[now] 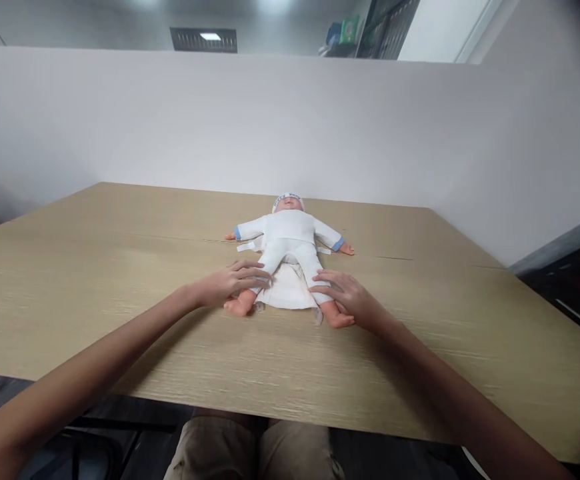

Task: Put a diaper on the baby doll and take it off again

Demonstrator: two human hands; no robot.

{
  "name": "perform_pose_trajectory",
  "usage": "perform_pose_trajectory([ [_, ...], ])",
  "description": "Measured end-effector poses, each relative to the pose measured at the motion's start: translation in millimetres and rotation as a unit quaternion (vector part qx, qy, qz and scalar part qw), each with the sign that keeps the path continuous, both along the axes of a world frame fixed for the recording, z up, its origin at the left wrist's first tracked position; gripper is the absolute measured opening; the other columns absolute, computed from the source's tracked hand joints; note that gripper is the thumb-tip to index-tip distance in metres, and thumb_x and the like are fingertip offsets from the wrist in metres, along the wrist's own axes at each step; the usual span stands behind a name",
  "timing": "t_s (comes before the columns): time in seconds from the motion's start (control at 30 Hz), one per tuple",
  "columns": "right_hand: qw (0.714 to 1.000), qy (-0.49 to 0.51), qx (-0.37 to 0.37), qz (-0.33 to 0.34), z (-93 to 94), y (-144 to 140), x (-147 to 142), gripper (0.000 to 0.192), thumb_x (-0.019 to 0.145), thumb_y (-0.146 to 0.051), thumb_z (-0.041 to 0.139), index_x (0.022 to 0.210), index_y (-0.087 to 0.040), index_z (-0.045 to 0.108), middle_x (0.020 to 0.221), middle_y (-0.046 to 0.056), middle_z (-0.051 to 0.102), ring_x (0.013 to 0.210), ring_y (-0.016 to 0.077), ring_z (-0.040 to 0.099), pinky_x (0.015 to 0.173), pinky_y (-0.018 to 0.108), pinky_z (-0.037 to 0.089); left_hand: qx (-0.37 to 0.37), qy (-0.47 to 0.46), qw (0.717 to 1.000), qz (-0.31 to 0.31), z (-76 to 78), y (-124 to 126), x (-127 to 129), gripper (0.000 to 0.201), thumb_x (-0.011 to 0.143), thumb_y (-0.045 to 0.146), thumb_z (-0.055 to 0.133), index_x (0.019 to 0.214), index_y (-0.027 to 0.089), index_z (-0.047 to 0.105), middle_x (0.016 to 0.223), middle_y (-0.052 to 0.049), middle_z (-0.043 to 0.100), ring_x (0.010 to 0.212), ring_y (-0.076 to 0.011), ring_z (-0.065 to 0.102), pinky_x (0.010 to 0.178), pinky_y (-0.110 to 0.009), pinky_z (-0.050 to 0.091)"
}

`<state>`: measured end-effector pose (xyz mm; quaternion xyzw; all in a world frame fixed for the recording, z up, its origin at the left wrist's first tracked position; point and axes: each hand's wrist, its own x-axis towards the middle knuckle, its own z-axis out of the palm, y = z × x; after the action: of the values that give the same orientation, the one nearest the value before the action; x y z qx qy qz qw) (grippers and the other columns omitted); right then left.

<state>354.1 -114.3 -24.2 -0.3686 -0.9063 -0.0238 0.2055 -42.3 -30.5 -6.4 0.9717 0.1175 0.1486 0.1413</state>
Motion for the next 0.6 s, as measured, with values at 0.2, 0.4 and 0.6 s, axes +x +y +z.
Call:
perform_pose_trajectory([
  [0.2, 0.996, 0.041, -0.082, 0.003, 18.1, 0.7, 5.5, 0.058, 0.095, -0.003, 0.042, 0.131, -0.032, 0.078, 0.146, 0.006, 0.068, 0.138, 0.0255, 0.063, 0.115, 0.049, 0.055, -0.013, 0.008, 1.0, 0.009, 4.3, -3.7, 3.6, 0.071, 0.086, 0.002, 0.061, 0.15, 0.033, 0.062, 0.157, -0.006, 0.063, 0.154, -0.0328, 0.046, 0.126, -0.059, 0.042],
  [0.4, 0.993, 0.023, -0.092, -0.07, 28.7, -18.6, -23.8, 0.049, 0.105, -0.046, 0.062, 0.15, -0.025, 0.064, 0.142, 0.014, 0.066, 0.133, 0.036, 0.062, 0.112, 0.055, 0.054, -0.023, 0.026, 0.996, 0.086, 11.7, -25.5, 24.3, 0.033, 0.103, 0.034, 0.06, 0.134, 0.025, 0.064, 0.149, -0.009, 0.063, 0.138, -0.0364, 0.05, 0.117, -0.056, 0.046],
  [0.6, 0.986, -0.016, -0.014, -0.168, 4.4, -32.6, -59.5, 0.04, 0.103, -0.026, 0.06, 0.141, -0.021, 0.069, 0.136, 0.019, 0.064, 0.135, 0.0387, 0.057, 0.112, 0.056, 0.052, 0.036, 0.027, 0.98, 0.196, -7.2, -42.1, 50.0, 0.025, 0.095, 0.034, 0.068, 0.113, 0.02, 0.059, 0.131, -0.014, 0.063, 0.121, -0.0375, 0.051, 0.107, -0.055, 0.047],
])
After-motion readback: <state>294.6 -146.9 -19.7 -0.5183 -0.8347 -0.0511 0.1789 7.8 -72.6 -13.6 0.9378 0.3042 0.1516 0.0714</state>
